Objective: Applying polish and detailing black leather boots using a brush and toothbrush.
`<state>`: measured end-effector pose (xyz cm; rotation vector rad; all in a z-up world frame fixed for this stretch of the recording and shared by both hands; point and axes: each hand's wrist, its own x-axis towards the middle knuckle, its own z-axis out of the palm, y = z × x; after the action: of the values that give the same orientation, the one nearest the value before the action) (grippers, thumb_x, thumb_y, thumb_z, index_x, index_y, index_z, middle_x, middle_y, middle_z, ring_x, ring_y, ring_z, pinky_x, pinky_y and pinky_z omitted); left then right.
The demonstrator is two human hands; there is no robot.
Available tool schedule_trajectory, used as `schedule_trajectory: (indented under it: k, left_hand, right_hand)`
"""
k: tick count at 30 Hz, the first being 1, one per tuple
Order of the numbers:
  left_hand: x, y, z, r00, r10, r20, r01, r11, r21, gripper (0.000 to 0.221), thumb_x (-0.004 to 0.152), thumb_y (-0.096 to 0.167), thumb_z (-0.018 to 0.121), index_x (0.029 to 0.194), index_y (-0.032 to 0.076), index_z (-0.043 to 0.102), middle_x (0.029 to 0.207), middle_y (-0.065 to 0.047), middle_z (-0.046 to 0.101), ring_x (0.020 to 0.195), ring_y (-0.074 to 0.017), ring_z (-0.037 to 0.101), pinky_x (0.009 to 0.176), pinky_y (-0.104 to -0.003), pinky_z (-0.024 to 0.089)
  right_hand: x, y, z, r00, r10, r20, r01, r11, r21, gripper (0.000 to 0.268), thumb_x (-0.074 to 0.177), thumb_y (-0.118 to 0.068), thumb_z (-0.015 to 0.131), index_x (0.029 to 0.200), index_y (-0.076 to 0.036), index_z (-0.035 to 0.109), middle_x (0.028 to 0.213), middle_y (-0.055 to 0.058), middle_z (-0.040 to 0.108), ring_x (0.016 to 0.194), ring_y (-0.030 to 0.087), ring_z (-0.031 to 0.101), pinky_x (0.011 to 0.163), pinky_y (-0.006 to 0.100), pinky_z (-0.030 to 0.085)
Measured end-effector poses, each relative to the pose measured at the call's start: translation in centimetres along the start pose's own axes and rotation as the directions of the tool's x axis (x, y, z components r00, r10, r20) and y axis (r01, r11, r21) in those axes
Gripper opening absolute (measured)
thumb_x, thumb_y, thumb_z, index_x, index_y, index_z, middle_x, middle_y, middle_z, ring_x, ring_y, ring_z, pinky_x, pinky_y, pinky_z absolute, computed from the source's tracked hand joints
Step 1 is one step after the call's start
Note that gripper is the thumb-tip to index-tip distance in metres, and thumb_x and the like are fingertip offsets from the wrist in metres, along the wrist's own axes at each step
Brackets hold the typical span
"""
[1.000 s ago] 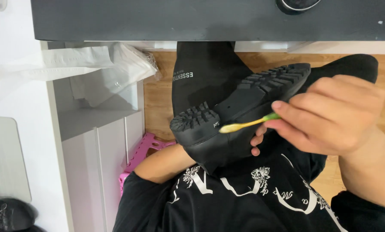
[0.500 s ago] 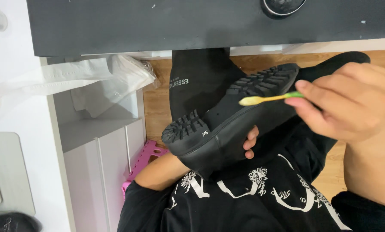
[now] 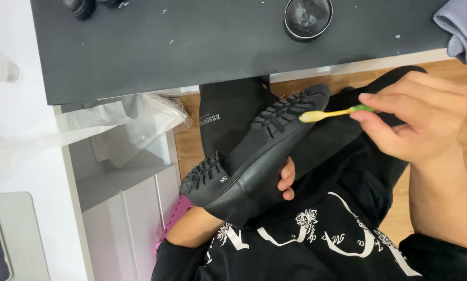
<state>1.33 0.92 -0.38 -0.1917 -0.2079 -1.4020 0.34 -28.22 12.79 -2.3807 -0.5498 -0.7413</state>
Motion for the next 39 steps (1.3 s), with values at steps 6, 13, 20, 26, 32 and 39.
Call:
schedule_trajectory:
  k: [6, 13, 20, 26, 32, 39]
  left_hand:
    - [1.8, 0.9, 3.6, 0.993, 0.035, 0.11, -0.044, 0.996, 0.083, 0.058, 0.087, 0.038, 0.066, 0.122, -0.008, 0.062, 0.117, -0.018, 0.061, 0.105, -0.0272, 0.06, 0.1, -0.045, 0.047]
    - [-0.7, 1.3, 2.3, 0.979, 0.113, -0.172, -0.087, 0.984, 0.154, 0.043, 0.105, 0.029, 0.056, 0.118, -0.012, 0.061, 0.109, -0.024, 0.063, 0.097, -0.0292, 0.06, 0.093, -0.041, 0.047]
    - [-0.5, 6.0, 3.2, 0.875, 0.371, -0.31, -0.178, 0.844, 0.507, 0.079, 0.088, 0.032, 0.059, 0.156, -0.005, 0.042, 0.146, -0.022, 0.055, 0.132, -0.0297, 0.056, 0.116, -0.038, 0.041]
    - [0.4, 10.6, 5.8, 0.93, 0.344, -0.132, -0.071, 0.518, 0.852, 0.094, 0.078, 0.032, 0.07, 0.157, -0.003, 0.035, 0.155, -0.014, 0.049, 0.146, -0.0247, 0.047, 0.127, -0.039, 0.034]
    - [-1.4, 11.9, 2.8, 0.963, 0.25, -0.096, -0.001, 0.362, 0.932, 0.089, 0.074, 0.026, 0.074, 0.152, -0.008, 0.049, 0.146, -0.015, 0.06, 0.138, -0.0241, 0.056, 0.125, -0.037, 0.038]
    - [-2.6, 13.6, 0.6, 0.957, 0.262, -0.123, 0.007, 0.401, 0.916, 0.092, 0.072, 0.033, 0.074, 0.15, -0.008, 0.049, 0.145, -0.015, 0.061, 0.136, -0.0255, 0.058, 0.123, -0.038, 0.04]
  right_hand:
    - [-1.4, 0.5, -0.1, 0.999, -0.02, -0.047, 0.021, 1.0, 0.022, 0.021, 0.075, -0.006, 0.087, 0.089, 0.005, 0.075, 0.074, 0.014, 0.066, 0.06, 0.026, 0.062, 0.054, 0.032, 0.044]
    - [-2.6, 1.2, -0.2, 0.981, 0.12, -0.156, -0.113, 0.992, 0.052, 0.017, 0.087, -0.003, 0.082, 0.095, 0.008, 0.072, 0.076, 0.017, 0.066, 0.063, 0.027, 0.063, 0.06, 0.028, 0.045]
    - [-7.2, 4.7, 3.0, 0.788, 0.545, -0.287, -0.42, 0.816, 0.396, 0.018, 0.112, -0.009, 0.071, 0.105, 0.007, 0.071, 0.088, 0.011, 0.069, 0.074, 0.015, 0.061, 0.069, 0.024, 0.046]
    - [-7.2, 3.3, 6.4, 0.561, 0.827, 0.035, -0.506, 0.309, 0.806, 0.026, 0.112, -0.022, 0.055, 0.112, 0.001, 0.066, 0.085, 0.004, 0.063, 0.071, 0.011, 0.055, 0.063, 0.025, 0.041]
    - [-7.2, 0.1, 9.3, 0.646, 0.724, 0.242, -0.381, 0.03, 0.924, 0.021, 0.112, -0.018, 0.056, 0.118, 0.001, 0.062, 0.092, 0.01, 0.062, 0.076, 0.016, 0.056, 0.065, 0.029, 0.043]
    - [-5.5, -3.3, 9.7, 0.671, 0.673, 0.31, -0.238, -0.201, 0.95, 0.025, 0.112, -0.022, 0.046, 0.117, -0.002, 0.059, 0.128, 0.024, 0.065, 0.096, 0.029, 0.068, 0.061, 0.031, 0.045]
